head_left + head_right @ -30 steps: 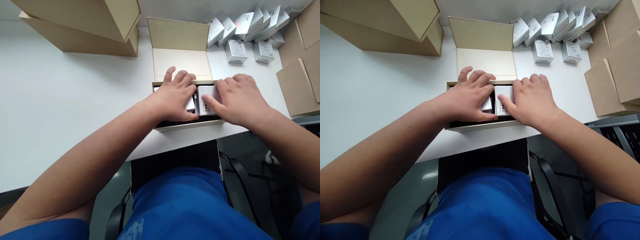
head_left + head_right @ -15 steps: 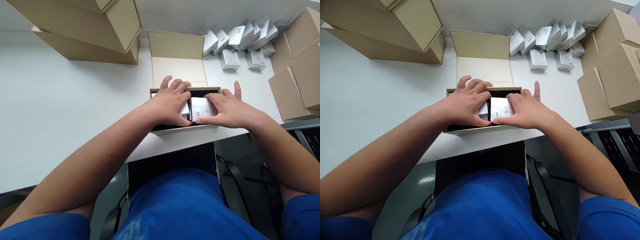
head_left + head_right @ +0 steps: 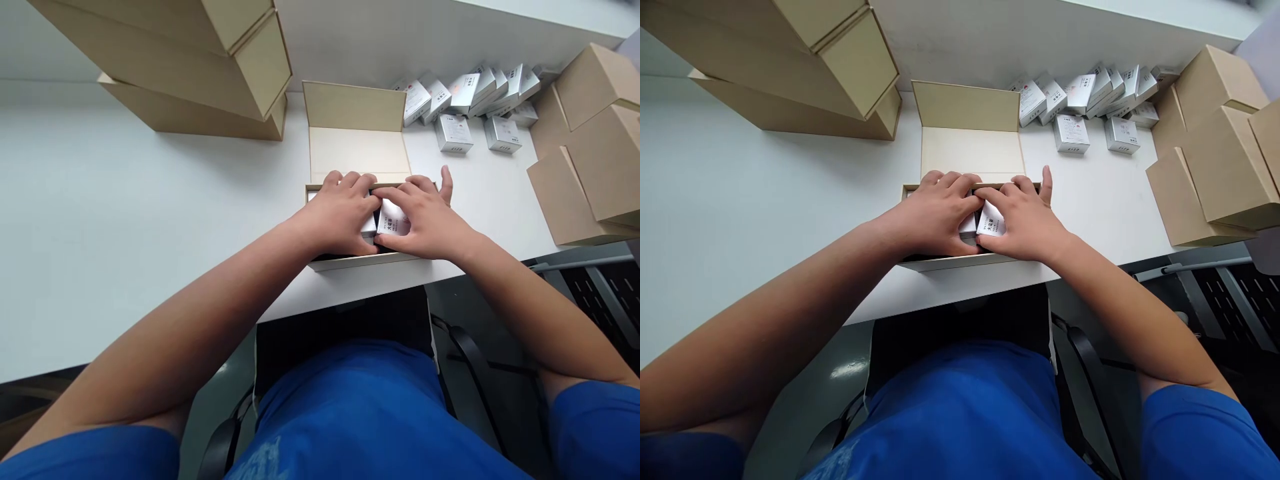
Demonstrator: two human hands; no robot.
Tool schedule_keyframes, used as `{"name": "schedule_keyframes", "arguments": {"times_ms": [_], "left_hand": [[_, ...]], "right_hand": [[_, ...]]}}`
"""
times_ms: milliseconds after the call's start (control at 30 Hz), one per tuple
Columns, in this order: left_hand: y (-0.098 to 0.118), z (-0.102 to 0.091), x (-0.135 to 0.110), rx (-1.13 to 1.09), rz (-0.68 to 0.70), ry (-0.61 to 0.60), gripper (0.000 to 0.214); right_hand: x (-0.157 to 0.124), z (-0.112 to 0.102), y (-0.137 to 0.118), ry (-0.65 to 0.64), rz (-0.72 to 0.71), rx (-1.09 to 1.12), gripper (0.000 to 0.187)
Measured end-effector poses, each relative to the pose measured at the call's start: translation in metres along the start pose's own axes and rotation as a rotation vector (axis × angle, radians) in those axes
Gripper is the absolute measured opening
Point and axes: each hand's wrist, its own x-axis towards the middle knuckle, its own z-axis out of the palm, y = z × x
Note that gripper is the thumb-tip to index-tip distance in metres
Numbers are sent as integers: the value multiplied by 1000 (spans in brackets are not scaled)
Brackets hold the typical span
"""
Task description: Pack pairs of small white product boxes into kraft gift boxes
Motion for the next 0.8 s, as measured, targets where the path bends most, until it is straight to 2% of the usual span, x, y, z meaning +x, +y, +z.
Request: {"name": "schedule_keyframes", "arguments": {"times_ms": [267,433,667,800], "left_hand": [[-2,-4,-4,-10,46,18,45],[-9,-2,-7,-50,107,10,43],[-8,-3,-11,-97,95,9,39],[-8,-5,-11,-88,101,1,44]], "right_hand": [[8,-4,6,-63,-107,-39,49],[9,-5,5,-133,-183,54,51],[15,-1,9,-106,-205,167,46],[18,-1,8,-114,-201,158,49]]}}
